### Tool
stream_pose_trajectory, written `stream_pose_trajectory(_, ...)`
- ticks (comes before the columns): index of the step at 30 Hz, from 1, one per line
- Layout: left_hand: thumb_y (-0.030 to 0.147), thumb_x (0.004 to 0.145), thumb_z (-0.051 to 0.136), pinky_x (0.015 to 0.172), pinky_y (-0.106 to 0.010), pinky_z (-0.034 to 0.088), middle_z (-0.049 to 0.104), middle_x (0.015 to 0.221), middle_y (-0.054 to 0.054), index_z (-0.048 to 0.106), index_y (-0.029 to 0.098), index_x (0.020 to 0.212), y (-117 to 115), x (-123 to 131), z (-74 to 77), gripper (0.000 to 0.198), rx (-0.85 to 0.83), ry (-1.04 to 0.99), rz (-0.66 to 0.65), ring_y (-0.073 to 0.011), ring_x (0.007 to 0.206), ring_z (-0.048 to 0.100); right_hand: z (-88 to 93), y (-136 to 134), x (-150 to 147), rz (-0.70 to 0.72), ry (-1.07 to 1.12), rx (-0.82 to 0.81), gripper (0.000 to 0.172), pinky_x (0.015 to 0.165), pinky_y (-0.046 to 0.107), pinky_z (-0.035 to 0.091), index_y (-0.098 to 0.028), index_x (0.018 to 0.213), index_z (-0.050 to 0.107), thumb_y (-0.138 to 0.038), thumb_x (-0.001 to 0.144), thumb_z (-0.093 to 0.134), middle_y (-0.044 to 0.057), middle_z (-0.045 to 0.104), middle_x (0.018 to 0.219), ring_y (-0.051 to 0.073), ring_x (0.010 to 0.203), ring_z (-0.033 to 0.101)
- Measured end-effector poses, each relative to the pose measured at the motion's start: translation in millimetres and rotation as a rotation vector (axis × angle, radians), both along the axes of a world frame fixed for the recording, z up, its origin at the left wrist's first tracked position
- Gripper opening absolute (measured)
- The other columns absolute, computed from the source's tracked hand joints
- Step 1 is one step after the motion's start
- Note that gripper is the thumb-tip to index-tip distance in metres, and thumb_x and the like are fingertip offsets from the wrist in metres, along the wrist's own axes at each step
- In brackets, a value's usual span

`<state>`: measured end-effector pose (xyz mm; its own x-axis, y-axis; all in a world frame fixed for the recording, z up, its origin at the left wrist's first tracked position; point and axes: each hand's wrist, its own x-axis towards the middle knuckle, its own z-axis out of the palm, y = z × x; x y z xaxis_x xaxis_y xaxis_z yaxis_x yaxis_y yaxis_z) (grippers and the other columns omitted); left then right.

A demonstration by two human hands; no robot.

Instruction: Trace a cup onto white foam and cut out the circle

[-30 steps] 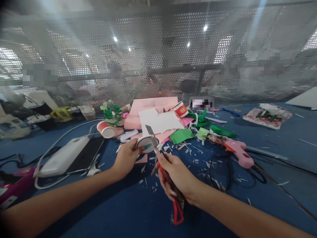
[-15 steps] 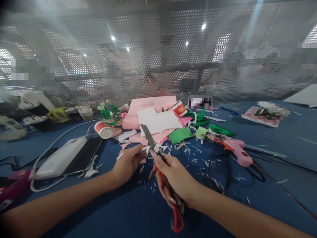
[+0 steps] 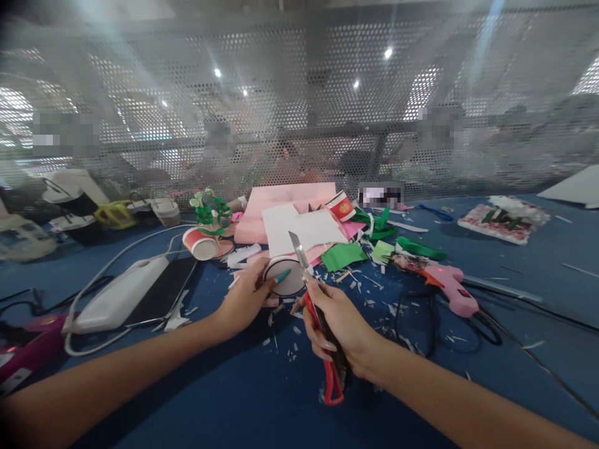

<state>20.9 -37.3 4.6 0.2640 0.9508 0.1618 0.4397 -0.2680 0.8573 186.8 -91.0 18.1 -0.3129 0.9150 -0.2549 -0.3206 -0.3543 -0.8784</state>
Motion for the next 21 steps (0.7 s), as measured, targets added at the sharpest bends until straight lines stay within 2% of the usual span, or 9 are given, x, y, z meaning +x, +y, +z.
stream_pose_trajectory(2, 0.029, 0.079, 0.045, 0.053, -0.022, 0.050, 0.055, 0.093, -0.004, 0.045, 0.025, 0.113, -1.3, 0.6, 1.6, 0.034, 0.022, 0.045, -0.023, -0.0124, 0.066, 0.056, -1.6, 1.0, 0.5, 0.016, 0.016, 0.003, 0.031, 0.021, 0.013, 0.025, -0.018, 0.070, 0.046, -0.045, 0.086, 0.042, -0.009, 0.041, 0.031, 0.002, 0.020, 0.019)
stream_pose_trajectory(6, 0.022, 0.072, 0.055, 0.067, -0.028, 0.049, 0.058, 0.095, -0.004, 0.042, 0.024, 0.120, -2.6, 1.1, 4.0, 0.050, 0.155, 0.169, -0.047, -0.0168, 0.077, 0.056, -5.2, 1.6, 2.3, 0.045, 0.066, 0.027, 0.031, 0.020, 0.013, 0.024, -0.017, 0.071, 0.047, -0.045, 0.085, 0.044, -0.008, 0.042, 0.031, 0.002, 0.019, 0.019)
stream_pose_trajectory(10, 0.018, 0.074, 0.050, 0.069, -0.027, 0.048, 0.060, 0.098, -0.002, 0.044, 0.025, 0.118, -0.9, 0.8, 3.4, 0.045, 0.120, 0.115, -0.052, -0.0164, 0.081, 0.057, -4.0, -0.8, 3.4, 0.066, 0.052, 0.052, 0.031, 0.020, 0.014, 0.025, -0.017, 0.073, 0.049, -0.045, 0.085, 0.043, -0.008, 0.044, 0.033, 0.003, 0.019, 0.022)
stream_pose_trajectory(12, 0.017, 0.074, 0.051, 0.074, -0.028, 0.046, 0.061, 0.101, 0.000, 0.046, 0.025, 0.115, -0.2, 0.6, 3.6, 0.042, 0.147, 0.101, -0.021, -0.0169, 0.087, 0.057, -2.1, -1.9, 3.6, 0.059, 0.026, 0.049, 0.032, 0.020, 0.014, 0.025, -0.017, 0.072, 0.049, -0.046, 0.084, 0.043, -0.008, 0.044, 0.035, 0.002, 0.019, 0.022)
stream_pose_trajectory(18, 0.016, 0.074, 0.051, 0.080, -0.033, 0.042, 0.063, 0.100, -0.003, 0.053, 0.023, 0.107, -1.4, 0.1, 7.6, 0.034, 0.164, 0.192, 0.072, -0.0205, 0.090, 0.055, -0.3, -2.9, 4.3, 0.086, -0.002, 0.040, 0.033, 0.020, 0.013, 0.025, -0.017, 0.071, 0.048, -0.045, 0.087, 0.040, -0.009, 0.041, 0.033, 0.002, 0.020, 0.020)
stream_pose_trajectory(21, 0.013, 0.073, 0.049, 0.079, -0.031, 0.042, 0.064, 0.098, -0.003, 0.055, 0.022, 0.105, -2.0, 0.3, 9.3, 0.033, 0.190, 0.190, 0.091, -0.0198, 0.089, 0.056, -2.3, -2.8, 4.5, 0.100, 0.006, 0.037, 0.033, 0.020, 0.013, 0.025, -0.017, 0.072, 0.048, -0.045, 0.087, 0.039, -0.009, 0.042, 0.033, 0.002, 0.020, 0.020)
